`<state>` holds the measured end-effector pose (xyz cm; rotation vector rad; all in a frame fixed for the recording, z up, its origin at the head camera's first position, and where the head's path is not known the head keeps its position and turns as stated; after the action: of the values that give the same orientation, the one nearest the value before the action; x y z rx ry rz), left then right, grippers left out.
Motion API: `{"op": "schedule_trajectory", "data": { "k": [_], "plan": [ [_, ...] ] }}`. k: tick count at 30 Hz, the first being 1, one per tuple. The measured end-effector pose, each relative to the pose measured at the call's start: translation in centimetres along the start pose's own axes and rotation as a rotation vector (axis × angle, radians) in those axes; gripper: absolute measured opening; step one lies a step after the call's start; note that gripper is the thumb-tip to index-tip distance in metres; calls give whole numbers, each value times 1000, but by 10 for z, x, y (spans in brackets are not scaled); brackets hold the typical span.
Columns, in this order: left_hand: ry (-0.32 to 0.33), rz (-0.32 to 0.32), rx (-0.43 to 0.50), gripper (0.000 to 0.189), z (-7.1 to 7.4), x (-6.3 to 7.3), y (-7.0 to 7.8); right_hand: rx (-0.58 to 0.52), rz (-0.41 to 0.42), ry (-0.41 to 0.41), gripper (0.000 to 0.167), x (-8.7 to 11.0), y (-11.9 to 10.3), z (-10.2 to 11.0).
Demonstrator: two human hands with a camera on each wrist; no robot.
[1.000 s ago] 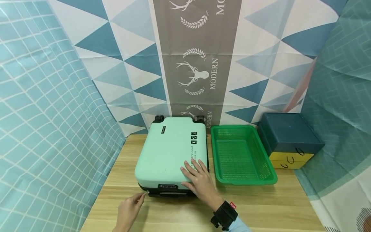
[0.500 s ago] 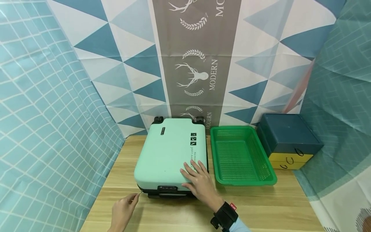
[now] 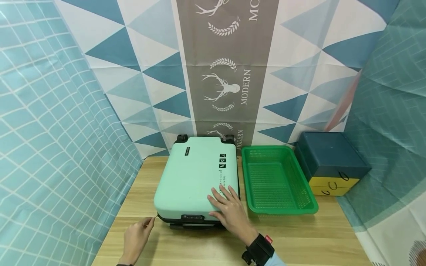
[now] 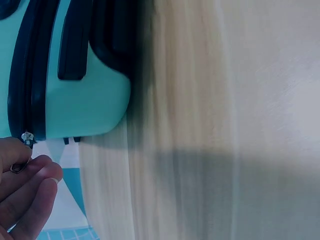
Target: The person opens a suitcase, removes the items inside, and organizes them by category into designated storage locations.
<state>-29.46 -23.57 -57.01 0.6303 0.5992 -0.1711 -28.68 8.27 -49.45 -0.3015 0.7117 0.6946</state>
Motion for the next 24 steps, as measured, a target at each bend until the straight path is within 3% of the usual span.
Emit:
{"op": "schedule_trajectory", "data": {
  "k": [7,17,24],
  "plan": [
    [-56,71,33,11,-9,-15,-15,-7,-8,-7,58,0,1,0],
    [-64,98,71,7,-13,-24,-20,-14,-15,-20,55,0,2,-1],
    [-51,45,79,5,-17,-34,-21,-24,-22,-35,55,2,2,-3]
  ]
}}
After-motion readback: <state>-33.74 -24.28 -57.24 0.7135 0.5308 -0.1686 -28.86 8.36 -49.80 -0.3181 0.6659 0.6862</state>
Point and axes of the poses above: each hand's wrist, its own x-axis away from the middle knuckle, its own z-axis out of the back of the hand, y = z × x, the point moved 9 cm from there along -x, towards the middle knuckle, and after that the axes turned 9 degrees about x, right-handed, at the moved point
